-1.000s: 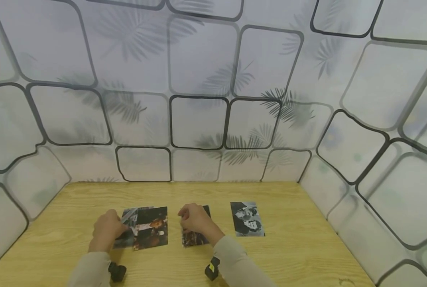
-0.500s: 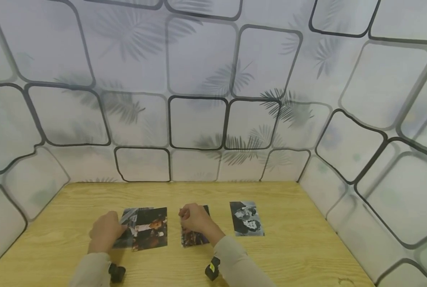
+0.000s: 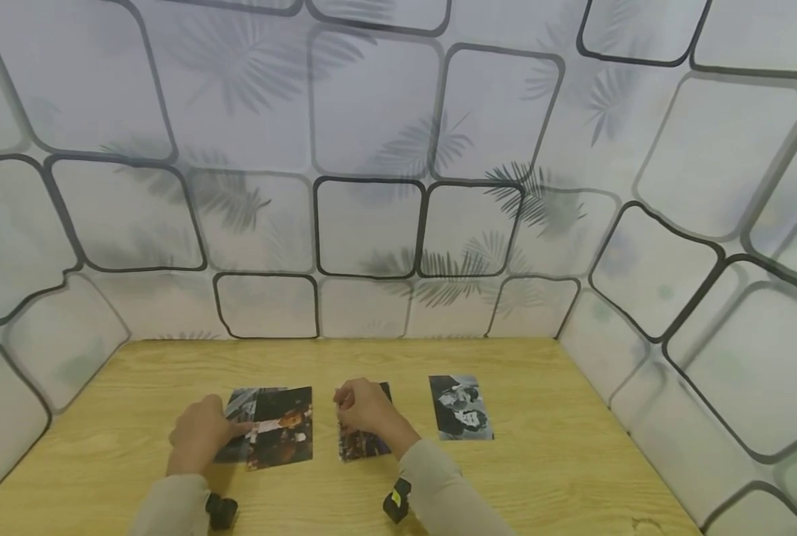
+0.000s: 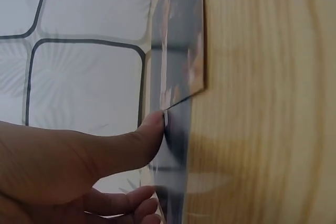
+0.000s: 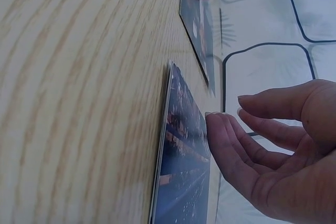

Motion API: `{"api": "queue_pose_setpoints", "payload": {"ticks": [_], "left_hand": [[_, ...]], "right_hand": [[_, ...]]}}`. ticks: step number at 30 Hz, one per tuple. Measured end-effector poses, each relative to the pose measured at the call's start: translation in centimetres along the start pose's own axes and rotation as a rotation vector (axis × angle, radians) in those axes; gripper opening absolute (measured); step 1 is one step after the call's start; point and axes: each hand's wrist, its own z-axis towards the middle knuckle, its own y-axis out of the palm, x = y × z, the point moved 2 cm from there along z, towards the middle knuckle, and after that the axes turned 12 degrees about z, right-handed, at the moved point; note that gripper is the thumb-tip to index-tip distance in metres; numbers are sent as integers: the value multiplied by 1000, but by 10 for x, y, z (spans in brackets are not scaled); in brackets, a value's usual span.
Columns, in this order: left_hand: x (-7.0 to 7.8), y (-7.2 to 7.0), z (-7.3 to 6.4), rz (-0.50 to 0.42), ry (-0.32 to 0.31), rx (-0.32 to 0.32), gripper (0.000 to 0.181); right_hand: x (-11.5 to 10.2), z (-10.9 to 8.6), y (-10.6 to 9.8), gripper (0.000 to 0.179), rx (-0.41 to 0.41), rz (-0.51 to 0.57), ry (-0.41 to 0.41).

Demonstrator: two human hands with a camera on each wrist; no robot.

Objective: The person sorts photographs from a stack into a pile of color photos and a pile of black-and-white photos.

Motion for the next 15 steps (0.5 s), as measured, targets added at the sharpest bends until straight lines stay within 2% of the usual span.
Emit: {"api": "queue_pose_setpoints", "payload": {"ticks": [4,7,13,15], "left_hand": [[-5,2,3,31,4,-21,59],[-15,1,4,29,7,-47,64],[-38,-13,4,3,-3,-29,51],[-43,-21,2,-26,-36,-5,47]], "right_hand": [[-1,-1,-1,25,4,4,1],[0,-2,0,24,5,8,-2],[2,-2,-1,24,1,-13,0],[2,-2,-3,24,0,-34,6]]}}
